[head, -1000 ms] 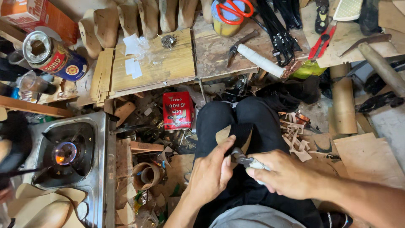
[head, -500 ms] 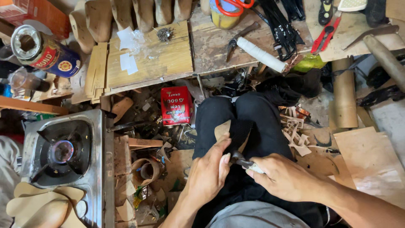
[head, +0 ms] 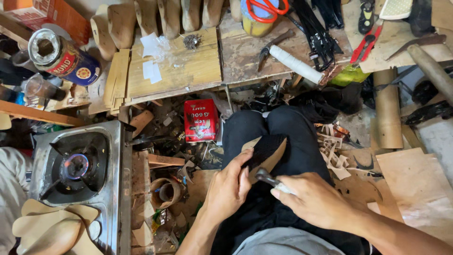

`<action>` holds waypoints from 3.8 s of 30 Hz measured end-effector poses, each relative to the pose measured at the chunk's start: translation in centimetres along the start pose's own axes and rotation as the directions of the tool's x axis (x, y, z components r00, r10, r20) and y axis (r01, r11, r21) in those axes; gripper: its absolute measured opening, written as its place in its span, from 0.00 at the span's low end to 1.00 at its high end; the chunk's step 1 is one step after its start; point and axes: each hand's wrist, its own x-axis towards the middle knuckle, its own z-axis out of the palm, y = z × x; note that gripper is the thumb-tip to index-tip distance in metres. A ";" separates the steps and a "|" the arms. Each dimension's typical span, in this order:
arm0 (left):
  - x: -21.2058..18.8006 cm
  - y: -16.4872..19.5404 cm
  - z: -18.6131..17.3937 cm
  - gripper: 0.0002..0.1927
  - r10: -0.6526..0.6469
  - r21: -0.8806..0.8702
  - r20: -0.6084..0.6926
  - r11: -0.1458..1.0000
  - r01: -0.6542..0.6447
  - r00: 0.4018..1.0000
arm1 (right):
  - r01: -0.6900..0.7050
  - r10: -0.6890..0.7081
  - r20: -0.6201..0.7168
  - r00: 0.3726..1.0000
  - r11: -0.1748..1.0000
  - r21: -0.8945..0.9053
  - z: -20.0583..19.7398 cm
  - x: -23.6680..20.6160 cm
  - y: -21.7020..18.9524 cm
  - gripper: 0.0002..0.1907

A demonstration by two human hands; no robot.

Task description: The person uses a hammer to drive nails into a black slipper sole held on their lap. They repeatedly reposition the slipper and tap along the edge to secure the sole. The person occasionally pauses to inspect the alignment before continuing.

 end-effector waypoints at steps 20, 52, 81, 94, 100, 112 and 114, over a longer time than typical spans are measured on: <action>3.2 -2.7 -2.3 0.17 -0.072 -0.081 0.007 0.994 0.072 0.997 | 0.058 -0.063 -0.036 0.997 0.989 -0.133 2.8 4.9 5.9 0.17; 21.7 -6.9 11.4 0.14 -0.384 -0.204 0.302 0.868 0.452 0.873 | 0.121 -0.622 -0.433 0.652 0.649 -0.751 -17.0 20.4 1.9 0.15; 26.3 -17.1 14.5 0.07 -0.215 -0.561 0.385 0.717 0.413 0.897 | 0.110 -0.011 -0.612 0.791 0.986 0.125 -6.2 10.8 16.3 0.08; 25.5 -14.6 12.3 0.19 -0.213 -0.474 0.327 0.806 0.354 0.921 | -0.039 -0.076 -0.523 0.849 0.978 -0.207 -6.7 13.0 11.1 0.17; 24.8 -14.1 11.7 0.30 -0.211 -0.771 0.443 0.407 0.490 0.872 | -0.206 0.138 -0.497 0.857 0.975 -0.084 -7.7 12.8 10.8 0.26; 25.7 -15.4 11.5 0.33 -0.244 -0.573 0.331 0.716 0.399 0.912 | 0.044 0.102 -0.518 0.850 0.964 0.262 -6.7 13.4 11.6 0.07; 25.6 -15.5 11.2 0.33 -0.173 -0.558 0.258 0.777 0.292 0.951 | -0.303 0.280 -0.417 0.865 0.953 0.014 -6.6 13.3 12.0 0.21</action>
